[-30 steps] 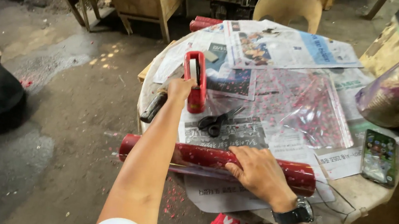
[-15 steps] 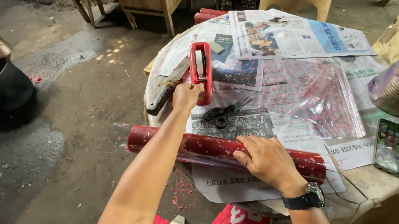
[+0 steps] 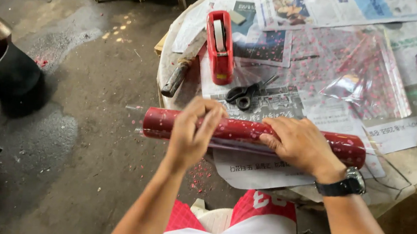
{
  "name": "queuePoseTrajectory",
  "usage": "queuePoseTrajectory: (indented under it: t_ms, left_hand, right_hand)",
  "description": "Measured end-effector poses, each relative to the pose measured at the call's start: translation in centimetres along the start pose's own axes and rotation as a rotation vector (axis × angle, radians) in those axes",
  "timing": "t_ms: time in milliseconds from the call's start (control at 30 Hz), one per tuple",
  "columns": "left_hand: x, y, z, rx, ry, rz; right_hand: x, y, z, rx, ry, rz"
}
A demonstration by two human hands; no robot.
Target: Wrapping a red cylindrical item in decorative plastic film and securing it with tape after trimming the end with a saw.
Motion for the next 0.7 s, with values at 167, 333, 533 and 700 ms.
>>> queuePoseTrajectory:
  t_ms: [167, 333, 533, 700]
  left_hand:
    - [-3.5, -0.3, 1.0, 0.098, -0.035, 0.008]
    - [-3.6, -1.2, 2.1, 0.194, -0.066, 0.029]
    - [-3.6, -3.3, 3.1, 0.378, -0.051, 0.008]
    - [-3.7, -3.9, 3.2, 0.526, -0.009, 0.089]
  right_hand:
    - [0.4, 0.2, -0.1, 0.025, -0.004, 0.0]
    - [0.3, 0.2, 0.1, 0.01, -0.007, 0.012]
    - [0.2, 0.1, -0.2, 0.032, -0.025, 0.026]
    - [0.3, 0.1, -0.2, 0.016, -0.045, 0.031]
Point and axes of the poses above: each hand's wrist, its own x-axis towards the middle knuckle, its own z-axis out of the palm, y = z × x, the point moved 9 cm from there along x, towards the middle knuckle, and after that the axes turned 7 degrees about y, right-handed, at the moved point
